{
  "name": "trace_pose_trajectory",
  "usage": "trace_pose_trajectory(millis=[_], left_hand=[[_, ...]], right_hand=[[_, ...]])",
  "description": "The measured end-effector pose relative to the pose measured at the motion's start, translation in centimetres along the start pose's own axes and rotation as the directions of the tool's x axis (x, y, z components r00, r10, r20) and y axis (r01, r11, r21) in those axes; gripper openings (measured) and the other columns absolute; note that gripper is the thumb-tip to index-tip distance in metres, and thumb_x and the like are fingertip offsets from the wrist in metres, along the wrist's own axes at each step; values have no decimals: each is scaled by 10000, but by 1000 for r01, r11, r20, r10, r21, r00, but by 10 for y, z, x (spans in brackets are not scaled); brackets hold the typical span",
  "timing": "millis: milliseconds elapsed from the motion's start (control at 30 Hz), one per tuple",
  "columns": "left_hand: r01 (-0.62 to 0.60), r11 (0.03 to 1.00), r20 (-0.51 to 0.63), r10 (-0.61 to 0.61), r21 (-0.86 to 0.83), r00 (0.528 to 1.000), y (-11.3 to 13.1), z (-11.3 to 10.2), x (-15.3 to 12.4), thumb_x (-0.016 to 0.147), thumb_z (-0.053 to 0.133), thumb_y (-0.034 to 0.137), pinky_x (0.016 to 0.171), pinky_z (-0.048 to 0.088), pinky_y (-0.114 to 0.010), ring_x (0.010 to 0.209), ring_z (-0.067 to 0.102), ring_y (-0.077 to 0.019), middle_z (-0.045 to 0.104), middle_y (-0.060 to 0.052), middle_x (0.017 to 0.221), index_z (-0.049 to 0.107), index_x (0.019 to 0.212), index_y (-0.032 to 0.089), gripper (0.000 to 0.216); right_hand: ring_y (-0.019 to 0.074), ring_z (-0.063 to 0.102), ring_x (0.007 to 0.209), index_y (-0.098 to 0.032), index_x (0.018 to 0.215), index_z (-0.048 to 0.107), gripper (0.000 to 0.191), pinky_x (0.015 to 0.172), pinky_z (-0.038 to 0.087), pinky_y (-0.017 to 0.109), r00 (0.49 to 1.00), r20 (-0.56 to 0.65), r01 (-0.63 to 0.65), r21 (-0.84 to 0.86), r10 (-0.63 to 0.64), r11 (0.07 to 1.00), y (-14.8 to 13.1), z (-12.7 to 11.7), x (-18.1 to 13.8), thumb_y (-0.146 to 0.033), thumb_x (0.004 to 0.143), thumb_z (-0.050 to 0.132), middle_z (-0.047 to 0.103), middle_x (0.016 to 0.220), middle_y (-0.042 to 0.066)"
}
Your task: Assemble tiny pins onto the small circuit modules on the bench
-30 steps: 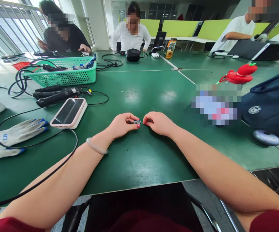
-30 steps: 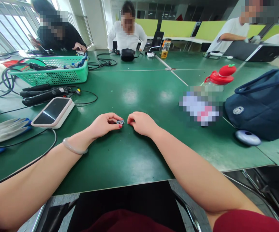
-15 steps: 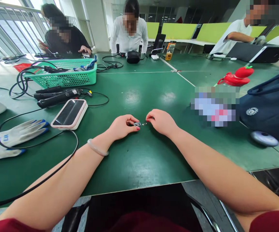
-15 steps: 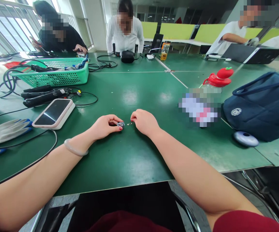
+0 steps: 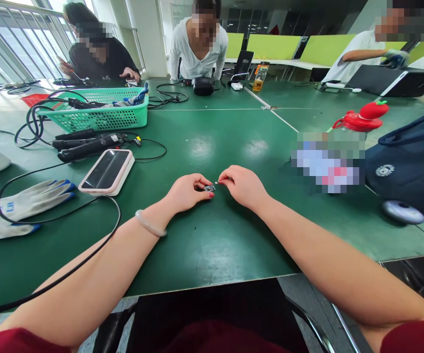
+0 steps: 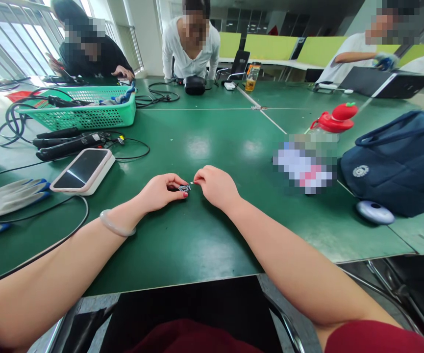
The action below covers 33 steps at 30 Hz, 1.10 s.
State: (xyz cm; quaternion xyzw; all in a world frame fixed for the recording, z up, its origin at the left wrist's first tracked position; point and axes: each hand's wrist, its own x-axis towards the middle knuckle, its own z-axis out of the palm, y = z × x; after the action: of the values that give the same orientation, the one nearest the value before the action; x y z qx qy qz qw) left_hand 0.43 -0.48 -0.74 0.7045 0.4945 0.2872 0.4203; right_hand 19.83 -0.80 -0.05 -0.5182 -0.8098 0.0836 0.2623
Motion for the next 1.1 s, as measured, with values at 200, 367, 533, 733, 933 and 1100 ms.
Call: trace_pose_trajectory(millis=[200,367,533,733,933,1100], left_hand=[[-22,1000,-1,22,9,1000,-2,1,2,614,775,327,749,487,-314,766,638,-163,696,-26,816,670,866,180,310],[-30,1000,5,30,8,1000,-1,0,1,608,779,331,737,476,-303,756,624,-154,680,-19,805,672,854,178,309],[-39,999,2,39,14,999,-1,0,2,609,779,326,739,477,-303,756,622,-154,684,-19,809,673,856,179,307],[-37,999,-27,37,-6,999,0,-1,3,668,740,326,724,495,-303,715,627,-146,709,-35,846,681,941,177,316],[-86,996,-75,86,1,993,2,-4,3,703,705,286,800,496,-319,805,640,-173,721,-48,887,710,1015,184,329],[-39,996,-49,35,-77,998,7,-5,1,764,661,289,834,498,-343,814,644,-175,726,-59,903,681,1118,160,378]], right_hand=[[143,568,772,-185,769,669,145,703,412,254,998,2,63,151,-64,987,-11,5,-2,-85,835,587,646,812,17],[144,578,781,-183,780,682,141,710,424,259,996,9,81,165,-84,983,-11,9,-2,-82,829,597,651,822,22],[148,583,785,-186,800,696,134,709,425,262,994,-5,113,158,-114,981,-10,7,-2,-98,834,601,661,826,24],[138,566,750,-198,885,701,129,685,409,252,995,-41,94,181,-88,979,-6,2,-3,-137,850,593,653,828,21],[127,529,677,-199,928,693,112,646,390,259,1000,21,19,113,-21,993,-6,2,-2,-244,836,647,650,852,20],[134,553,715,-199,939,703,142,658,386,257,998,-3,69,62,-69,996,-9,5,-3,-284,877,608,647,823,23]])
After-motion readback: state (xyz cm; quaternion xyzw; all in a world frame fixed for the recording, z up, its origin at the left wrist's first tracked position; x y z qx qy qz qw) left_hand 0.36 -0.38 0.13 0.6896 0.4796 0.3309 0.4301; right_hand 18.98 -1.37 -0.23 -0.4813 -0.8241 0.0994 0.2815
